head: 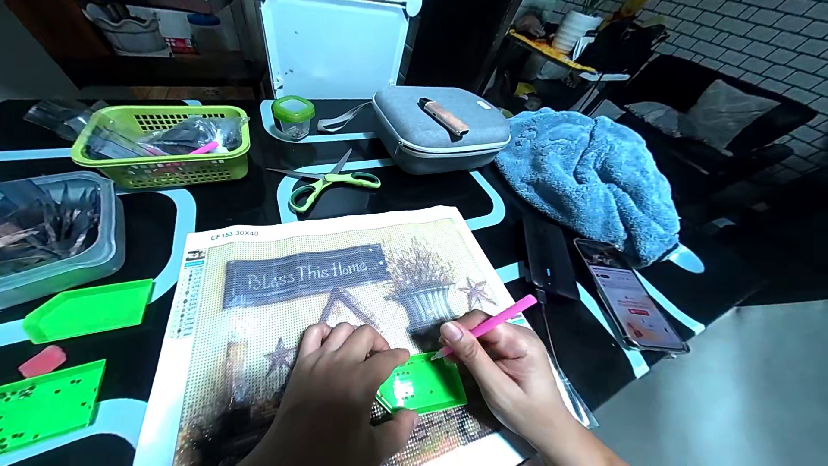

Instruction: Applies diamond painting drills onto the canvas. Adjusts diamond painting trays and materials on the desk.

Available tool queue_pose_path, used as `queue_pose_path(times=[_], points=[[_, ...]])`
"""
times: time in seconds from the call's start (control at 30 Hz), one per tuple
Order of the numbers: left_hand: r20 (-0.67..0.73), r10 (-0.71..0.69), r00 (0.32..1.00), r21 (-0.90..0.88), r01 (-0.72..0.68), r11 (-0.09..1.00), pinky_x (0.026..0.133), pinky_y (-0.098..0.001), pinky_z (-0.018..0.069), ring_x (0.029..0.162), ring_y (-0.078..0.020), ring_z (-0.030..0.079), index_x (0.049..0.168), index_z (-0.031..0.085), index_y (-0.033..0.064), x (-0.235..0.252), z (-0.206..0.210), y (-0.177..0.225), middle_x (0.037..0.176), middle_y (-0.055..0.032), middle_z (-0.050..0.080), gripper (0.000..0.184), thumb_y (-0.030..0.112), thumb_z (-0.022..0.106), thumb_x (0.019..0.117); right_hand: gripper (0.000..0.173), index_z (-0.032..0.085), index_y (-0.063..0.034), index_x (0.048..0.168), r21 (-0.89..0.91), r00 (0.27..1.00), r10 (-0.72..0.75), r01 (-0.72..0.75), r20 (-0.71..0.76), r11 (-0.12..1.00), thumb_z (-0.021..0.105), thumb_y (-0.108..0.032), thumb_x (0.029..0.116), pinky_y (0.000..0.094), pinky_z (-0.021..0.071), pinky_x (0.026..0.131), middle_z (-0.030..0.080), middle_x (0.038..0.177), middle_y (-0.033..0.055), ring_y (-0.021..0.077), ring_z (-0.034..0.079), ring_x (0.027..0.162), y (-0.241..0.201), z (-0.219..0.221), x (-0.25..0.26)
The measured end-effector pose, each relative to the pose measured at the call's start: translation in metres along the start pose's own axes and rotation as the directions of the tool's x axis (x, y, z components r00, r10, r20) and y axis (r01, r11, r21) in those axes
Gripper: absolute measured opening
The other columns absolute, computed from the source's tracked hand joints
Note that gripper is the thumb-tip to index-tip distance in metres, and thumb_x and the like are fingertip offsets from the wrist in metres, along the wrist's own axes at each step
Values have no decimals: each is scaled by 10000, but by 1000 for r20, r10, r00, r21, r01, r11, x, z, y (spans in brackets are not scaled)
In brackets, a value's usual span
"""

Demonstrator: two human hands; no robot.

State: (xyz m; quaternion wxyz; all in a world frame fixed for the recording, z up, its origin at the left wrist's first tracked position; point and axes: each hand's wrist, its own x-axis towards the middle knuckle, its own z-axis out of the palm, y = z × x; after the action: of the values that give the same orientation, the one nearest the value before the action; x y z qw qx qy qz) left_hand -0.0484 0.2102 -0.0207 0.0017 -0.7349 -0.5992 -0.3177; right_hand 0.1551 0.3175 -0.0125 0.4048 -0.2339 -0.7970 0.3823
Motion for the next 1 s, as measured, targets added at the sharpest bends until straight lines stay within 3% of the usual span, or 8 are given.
queue_pose_path(times=[0.33, 0.47, 0.63, 0.8, 1.0], points=[[9, -10, 1000, -1, 10, 1000, 814, -405, 415, 799, -118, 607, 1072, 784, 301, 0, 0, 1, 909, 76, 690, 430, 595, 648, 790, 318, 695, -62, 873, -75, 1000, 1, 1, 22, 997, 549, -262, 1073, 182, 561, 672, 683, 759, -20, 18, 661, 722, 3, 1, -1], [8, -8, 1000, -1, 8, 1000, 805, -399, 410, 783, -114, 601, 1068, 786, 296, 1, 0, 1, 900, 75, 690, 431, 595, 644, 791, 285, 694, -74, 889, 16, 999, 33, -33, -8, 999, 558, -248, 1070, 159, 555, 652, 678, 759, -38, -1, 650, 705, 1, -2, 1], [33, -23, 999, -21, 24, 999, 814, -415, 411, 800, -127, 609, 1084, 784, 288, 1, -2, 1, 938, 65, 702, 453, 611, 647, 798, 251, 700, -125, 890, 185, 977, 192, -173, -90, 967, 561, -243, 1063, 147, 533, 592, 697, 761, -39, 5, 635, 637, -4, -15, 0], [39, -30, 999, -35, 32, 999, 818, -415, 407, 816, -126, 611, 1090, 784, 293, 1, -4, 1, 941, 62, 703, 452, 610, 641, 801, 282, 691, -43, 898, 0, 1000, 24, -24, 8, 1000, 563, -228, 1069, 161, 542, 646, 675, 763, -18, 1, 640, 704, -5, -2, 0], [19, -22, 1000, -32, 22, 999, 816, -409, 408, 809, -124, 607, 1088, 782, 292, 0, -2, -1, 928, 61, 697, 450, 613, 630, 812, 326, 701, -64, 874, -107, 999, 16, -13, 30, 994, 552, -277, 1072, 189, 548, 653, 674, 748, -16, 19, 648, 708, 0, 1, -1]])
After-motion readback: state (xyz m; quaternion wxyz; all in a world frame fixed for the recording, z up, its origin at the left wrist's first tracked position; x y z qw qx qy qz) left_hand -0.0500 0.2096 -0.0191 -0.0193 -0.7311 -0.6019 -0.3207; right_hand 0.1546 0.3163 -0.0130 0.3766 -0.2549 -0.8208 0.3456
